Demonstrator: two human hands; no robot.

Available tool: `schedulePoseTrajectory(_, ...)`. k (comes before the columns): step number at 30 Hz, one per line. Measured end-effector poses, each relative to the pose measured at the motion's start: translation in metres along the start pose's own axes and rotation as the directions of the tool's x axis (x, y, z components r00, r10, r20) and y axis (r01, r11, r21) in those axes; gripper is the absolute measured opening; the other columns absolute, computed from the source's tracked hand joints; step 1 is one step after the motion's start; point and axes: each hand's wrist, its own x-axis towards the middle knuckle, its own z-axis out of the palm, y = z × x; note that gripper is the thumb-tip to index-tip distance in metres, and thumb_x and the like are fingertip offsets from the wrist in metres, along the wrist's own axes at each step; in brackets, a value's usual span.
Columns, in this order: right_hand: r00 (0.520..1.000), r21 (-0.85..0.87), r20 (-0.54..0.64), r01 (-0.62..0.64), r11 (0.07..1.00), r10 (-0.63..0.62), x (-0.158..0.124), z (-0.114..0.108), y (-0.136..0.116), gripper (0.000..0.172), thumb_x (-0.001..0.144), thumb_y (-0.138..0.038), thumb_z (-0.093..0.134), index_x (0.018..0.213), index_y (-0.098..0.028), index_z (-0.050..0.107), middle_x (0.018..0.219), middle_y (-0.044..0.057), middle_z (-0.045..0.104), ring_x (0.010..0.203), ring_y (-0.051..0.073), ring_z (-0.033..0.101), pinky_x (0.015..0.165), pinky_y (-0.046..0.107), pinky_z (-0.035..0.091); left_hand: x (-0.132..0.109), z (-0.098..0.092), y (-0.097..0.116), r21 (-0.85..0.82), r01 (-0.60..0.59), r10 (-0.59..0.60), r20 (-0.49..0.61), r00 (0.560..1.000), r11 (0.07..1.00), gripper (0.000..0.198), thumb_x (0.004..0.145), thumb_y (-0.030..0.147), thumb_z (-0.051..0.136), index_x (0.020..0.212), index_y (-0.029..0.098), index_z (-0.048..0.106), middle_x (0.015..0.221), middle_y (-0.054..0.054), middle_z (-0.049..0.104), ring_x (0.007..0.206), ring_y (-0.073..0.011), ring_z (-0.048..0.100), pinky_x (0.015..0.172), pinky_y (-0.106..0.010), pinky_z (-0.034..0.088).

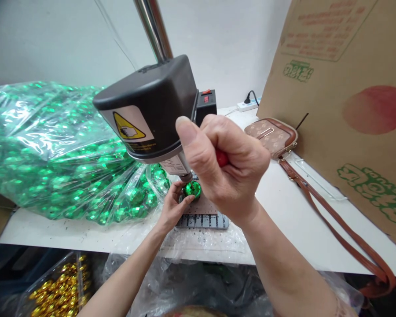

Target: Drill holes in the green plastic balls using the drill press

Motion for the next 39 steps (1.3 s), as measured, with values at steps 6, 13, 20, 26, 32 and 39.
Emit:
schedulePoseTrajectory(6,1.0,0.005,0.01,0.015,1.0,-0.015,0.0,-0.001,0.001,0.051,0.099,-0.025,0.062,0.06,-0.021,0.029,0.055,-0.004,0.032,0.05,0.007,0.039,0.048,0.029,0.03,-0.003,0.005,0.0,0.145,-0.088,0.079,0.065,0.995,0.986,0.053,0.078,0.031,0.09,0.125,0.021,0.068,0.127,-0.01,0.07,0.121,-0.0268,0.064,0.108,-0.04,0.046)
schedulePoseTrajectory(13,1.0,-0.037,0.018,-0.02,0.999,0.02,0.0,-0.002,-0.002,0.051,0.099,-0.028,0.062,0.061,-0.021,0.029,0.055,-0.004,0.036,0.05,0.006,0.04,0.049,0.029,0.031,-0.003,0.009,-0.004,0.083,-0.201,0.187,0.151,0.971,0.976,0.049,0.083,0.033,0.086,0.125,0.022,0.064,0.13,-0.01,0.071,0.121,-0.0265,0.066,0.108,-0.042,0.05)
schedulePoseTrajectory(20,1.0,-0.057,-0.008,-0.029,0.998,0.028,-0.003,-0.001,-0.002,0.053,0.1,-0.03,0.061,0.06,-0.021,0.027,0.056,-0.005,0.029,0.05,0.006,0.036,0.05,0.029,0.027,-0.002,0.007,-0.009,0.093,-0.21,0.193,0.158,0.968,0.973,0.049,0.083,0.037,0.087,0.124,0.022,0.063,0.127,-0.009,0.07,0.119,-0.0261,0.066,0.106,-0.041,0.051)
schedulePoseTrajectory(26,1.0,-0.073,-0.021,0.009,0.997,-0.011,-0.014,-0.004,0.0,0.057,0.098,-0.025,0.062,0.055,-0.02,0.024,0.052,-0.005,0.026,0.048,0.006,0.031,0.053,0.033,0.023,-0.002,0.008,-0.009,0.087,-0.219,0.203,0.166,0.965,0.972,0.047,0.084,0.035,0.086,0.123,0.022,0.063,0.126,-0.009,0.07,0.118,-0.0252,0.066,0.104,-0.04,0.052)
schedulePoseTrajectory(32,0.999,-0.075,-0.039,0.003,0.997,-0.006,-0.027,-0.008,0.002,0.053,0.096,-0.019,0.062,0.057,-0.02,0.025,0.052,-0.005,0.031,0.047,0.006,0.033,0.05,0.031,0.023,-0.002,0.008,-0.009,0.117,-0.256,0.237,0.155,0.959,0.959,0.045,0.084,0.034,0.085,0.122,0.022,0.064,0.124,-0.009,0.07,0.117,-0.0254,0.066,0.103,-0.039,0.052)
schedulePoseTrajectory(39,0.99,-0.096,-0.064,0.117,0.989,-0.123,-0.032,-0.008,0.008,0.052,0.095,-0.017,0.062,0.06,-0.02,0.022,0.051,-0.006,0.025,0.045,0.006,0.03,0.046,0.029,0.026,-0.004,0.008,-0.012,0.108,-0.25,0.232,0.155,0.96,0.962,0.046,0.085,0.035,0.086,0.124,0.023,0.064,0.128,-0.01,0.069,0.12,-0.0261,0.065,0.106,-0.041,0.051)
